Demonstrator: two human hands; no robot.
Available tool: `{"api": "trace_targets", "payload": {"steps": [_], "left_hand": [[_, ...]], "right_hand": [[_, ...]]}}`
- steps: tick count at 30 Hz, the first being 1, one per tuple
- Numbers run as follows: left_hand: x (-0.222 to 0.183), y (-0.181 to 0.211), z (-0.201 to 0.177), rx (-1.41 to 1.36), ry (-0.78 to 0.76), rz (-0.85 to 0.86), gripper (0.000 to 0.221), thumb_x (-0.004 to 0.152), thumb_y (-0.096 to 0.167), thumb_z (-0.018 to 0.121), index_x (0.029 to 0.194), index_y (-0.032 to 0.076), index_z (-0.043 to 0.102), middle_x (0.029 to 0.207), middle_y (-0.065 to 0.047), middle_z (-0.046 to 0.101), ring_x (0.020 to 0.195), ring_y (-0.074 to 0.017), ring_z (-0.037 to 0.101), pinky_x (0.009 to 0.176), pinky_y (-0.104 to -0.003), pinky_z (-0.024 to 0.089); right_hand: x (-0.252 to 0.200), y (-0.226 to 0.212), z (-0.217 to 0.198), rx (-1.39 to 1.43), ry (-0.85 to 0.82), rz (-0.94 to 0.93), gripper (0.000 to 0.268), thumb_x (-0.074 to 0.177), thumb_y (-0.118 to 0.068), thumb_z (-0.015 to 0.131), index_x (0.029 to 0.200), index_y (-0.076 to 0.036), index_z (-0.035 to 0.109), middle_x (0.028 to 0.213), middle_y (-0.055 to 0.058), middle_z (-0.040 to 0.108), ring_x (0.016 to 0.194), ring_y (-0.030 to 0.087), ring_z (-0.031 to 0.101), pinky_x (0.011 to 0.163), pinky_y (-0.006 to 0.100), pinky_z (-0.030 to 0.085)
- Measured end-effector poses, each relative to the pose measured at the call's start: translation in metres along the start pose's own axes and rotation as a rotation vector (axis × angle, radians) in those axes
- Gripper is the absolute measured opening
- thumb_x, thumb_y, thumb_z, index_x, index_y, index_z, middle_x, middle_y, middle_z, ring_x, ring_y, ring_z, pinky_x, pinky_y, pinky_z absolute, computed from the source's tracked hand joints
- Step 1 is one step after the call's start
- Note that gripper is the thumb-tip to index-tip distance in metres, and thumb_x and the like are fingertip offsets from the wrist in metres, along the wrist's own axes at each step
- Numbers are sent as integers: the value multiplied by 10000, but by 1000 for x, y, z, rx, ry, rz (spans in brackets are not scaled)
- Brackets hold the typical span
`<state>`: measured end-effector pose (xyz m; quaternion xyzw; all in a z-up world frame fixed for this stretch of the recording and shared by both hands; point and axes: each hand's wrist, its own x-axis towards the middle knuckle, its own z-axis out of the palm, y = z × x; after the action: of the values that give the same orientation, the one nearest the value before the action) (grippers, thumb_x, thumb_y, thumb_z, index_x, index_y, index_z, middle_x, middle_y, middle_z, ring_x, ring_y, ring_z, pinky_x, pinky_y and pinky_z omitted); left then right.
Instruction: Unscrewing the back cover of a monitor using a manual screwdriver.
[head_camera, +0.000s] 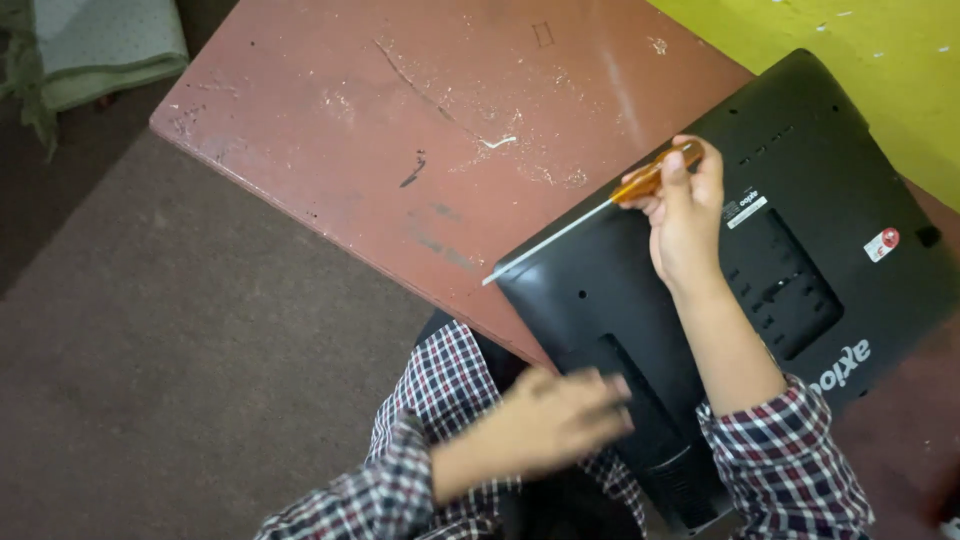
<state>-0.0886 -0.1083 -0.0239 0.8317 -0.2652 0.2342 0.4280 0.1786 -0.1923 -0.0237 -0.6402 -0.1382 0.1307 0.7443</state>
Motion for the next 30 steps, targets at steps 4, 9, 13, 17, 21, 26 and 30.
{"api": "trace_targets", "payload": {"steps": [4,9,13,17,21,26,30], "left_hand": [[-27,-39,3,386,-110,17,304,1082,153,584,1382,153,637,1449,-56,613,1382,-227,550,996,-405,474],[-30,-35,14,252,48,104,242,1101,85,610,1334,41,662,1253,-2,683,1040,-200,640,846,-354,503],[-42,-23,20,229,26,76,248,1109,64,588,1346,42,656,1295,-1,661,1077,-200,644,875,-355,496],[-42,-23,19,222,23,46,251,1098,66,622,1344,58,675,1288,9,669,1081,-190,635,878,-337,492],[-45,-22,16,222,-44,26,301,1108,63,599,1406,77,640,1379,-4,637,1166,-189,612,927,-344,481],[-43,-21,13,183,-27,-3,289,1114,80,602,1400,75,641,1364,-4,654,1175,-184,631,918,-325,492],[-46,-25,17,177,-5,2,295,1102,69,645,1397,81,641,1373,9,652,1155,-170,636,884,-319,483]], "right_hand": [[-16,-10,7,-86,-52,38,401,1057,-405,563,1300,-130,401,948,120,618,838,241,720,731,335,633],[-33,-12,7,-103,-43,88,372,1065,-377,549,1306,-135,402,953,125,604,877,251,724,730,343,634],[-57,-14,5,-39,25,-161,329,1102,-349,590,1343,-191,430,1090,87,575,860,260,696,734,381,624],[-67,-63,17,-346,76,-671,303,1169,-312,510,1393,-165,368,917,163,580,740,257,610,664,325,515],[-84,-94,36,-637,36,-808,323,1175,-285,432,1392,-71,324,901,221,586,654,280,624,652,317,500],[-97,-103,53,-723,37,-805,390,1139,-301,412,1277,41,287,853,249,601,585,300,634,576,302,469],[-103,-105,47,-827,47,-806,372,1137,-293,395,1259,40,282,815,182,636,583,256,580,609,236,359]]}}
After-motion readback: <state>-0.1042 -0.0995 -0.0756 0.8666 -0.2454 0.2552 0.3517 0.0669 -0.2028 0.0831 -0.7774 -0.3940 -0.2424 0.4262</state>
